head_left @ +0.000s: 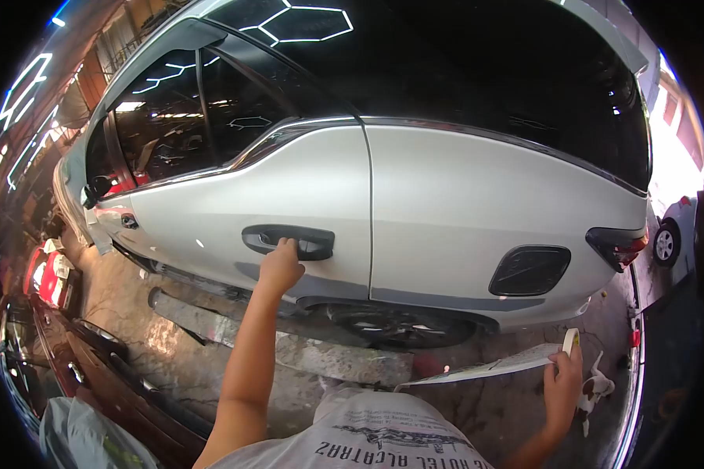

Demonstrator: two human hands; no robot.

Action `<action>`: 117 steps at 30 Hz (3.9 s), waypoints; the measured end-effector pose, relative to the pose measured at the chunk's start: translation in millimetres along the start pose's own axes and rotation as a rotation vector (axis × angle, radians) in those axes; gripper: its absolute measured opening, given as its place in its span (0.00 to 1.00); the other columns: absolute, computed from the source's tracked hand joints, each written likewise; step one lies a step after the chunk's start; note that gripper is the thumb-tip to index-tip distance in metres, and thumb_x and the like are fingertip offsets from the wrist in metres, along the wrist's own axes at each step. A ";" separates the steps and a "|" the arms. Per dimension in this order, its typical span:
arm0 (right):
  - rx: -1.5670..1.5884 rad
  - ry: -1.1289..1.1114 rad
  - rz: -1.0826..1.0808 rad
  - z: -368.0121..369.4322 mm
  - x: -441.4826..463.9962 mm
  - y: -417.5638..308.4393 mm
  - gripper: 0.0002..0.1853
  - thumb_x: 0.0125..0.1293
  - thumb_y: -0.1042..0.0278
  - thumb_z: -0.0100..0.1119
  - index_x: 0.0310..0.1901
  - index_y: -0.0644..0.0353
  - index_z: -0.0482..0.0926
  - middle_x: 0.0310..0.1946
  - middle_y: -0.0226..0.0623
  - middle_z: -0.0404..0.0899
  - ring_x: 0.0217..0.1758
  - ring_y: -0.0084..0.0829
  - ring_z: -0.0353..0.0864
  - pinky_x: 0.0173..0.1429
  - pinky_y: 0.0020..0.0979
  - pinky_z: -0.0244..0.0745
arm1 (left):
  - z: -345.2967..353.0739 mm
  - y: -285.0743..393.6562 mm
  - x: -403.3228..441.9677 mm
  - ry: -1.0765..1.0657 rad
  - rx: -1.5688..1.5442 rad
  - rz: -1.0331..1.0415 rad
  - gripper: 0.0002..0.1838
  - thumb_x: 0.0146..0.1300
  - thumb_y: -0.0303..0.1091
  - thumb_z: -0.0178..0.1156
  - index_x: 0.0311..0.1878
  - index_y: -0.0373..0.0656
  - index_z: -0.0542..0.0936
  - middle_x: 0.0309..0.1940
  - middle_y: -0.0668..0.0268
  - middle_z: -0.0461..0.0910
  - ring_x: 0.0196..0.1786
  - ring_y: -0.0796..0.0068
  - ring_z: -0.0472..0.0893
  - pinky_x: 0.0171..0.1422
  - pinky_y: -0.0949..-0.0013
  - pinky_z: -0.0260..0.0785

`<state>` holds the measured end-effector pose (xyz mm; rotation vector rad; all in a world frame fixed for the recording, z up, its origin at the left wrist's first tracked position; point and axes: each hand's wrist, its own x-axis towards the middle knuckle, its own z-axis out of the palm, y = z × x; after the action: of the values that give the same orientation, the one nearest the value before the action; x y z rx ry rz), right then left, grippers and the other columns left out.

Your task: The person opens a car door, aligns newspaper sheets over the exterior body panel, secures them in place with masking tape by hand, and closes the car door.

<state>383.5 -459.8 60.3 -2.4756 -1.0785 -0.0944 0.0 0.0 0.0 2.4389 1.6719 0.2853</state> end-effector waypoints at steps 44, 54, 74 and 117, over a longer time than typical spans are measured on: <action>0.126 -0.333 -0.435 84.5 30.0 -54.7 0.07 0.59 0.75 0.67 0.39 0.63 0.82 0.53 0.50 0.78 0.58 0.55 0.79 0.61 0.48 0.75 | 8.1 -20.1 -91.1 0.246 -0.056 -0.054 0.09 0.64 0.22 0.55 0.46 0.41 0.72 0.48 0.54 0.76 0.42 0.42 0.85 0.44 0.43 0.78; 0.201 -0.692 -0.946 146.4 48.7 -134.5 0.07 0.58 0.71 0.69 0.35 0.63 0.82 0.43 0.50 0.79 0.50 0.54 0.80 0.54 0.52 0.76 | -18.1 -68.7 -262.4 0.429 0.107 -0.287 0.19 0.56 0.15 0.60 0.49 0.46 0.80 0.70 0.56 0.70 0.47 0.48 0.86 0.46 0.50 0.80; 0.176 -0.972 -1.088 165.3 53.0 -186.2 0.11 0.67 0.60 0.66 0.37 0.60 0.83 0.46 0.55 0.79 0.42 0.57 0.84 0.49 0.52 0.80 | -78.9 -180.4 -454.5 0.683 -0.083 -0.991 0.11 0.64 0.27 0.62 0.49 0.43 0.82 0.60 0.59 0.76 0.47 0.56 0.83 0.49 0.58 0.76; 0.223 -0.683 -0.978 98.5 65.4 -218.5 0.10 0.65 0.62 0.69 0.35 0.61 0.83 0.43 0.48 0.79 0.41 0.53 0.82 0.46 0.47 0.75 | 20.0 37.0 -241.2 0.141 -0.525 0.079 0.54 0.53 0.50 0.80 0.78 0.35 0.64 0.75 0.43 0.66 0.75 0.41 0.68 0.80 0.50 0.62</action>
<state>262.7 -242.8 65.9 -1.5779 -2.3341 0.5789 -46.7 -239.1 -24.9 2.1226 1.3304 0.8103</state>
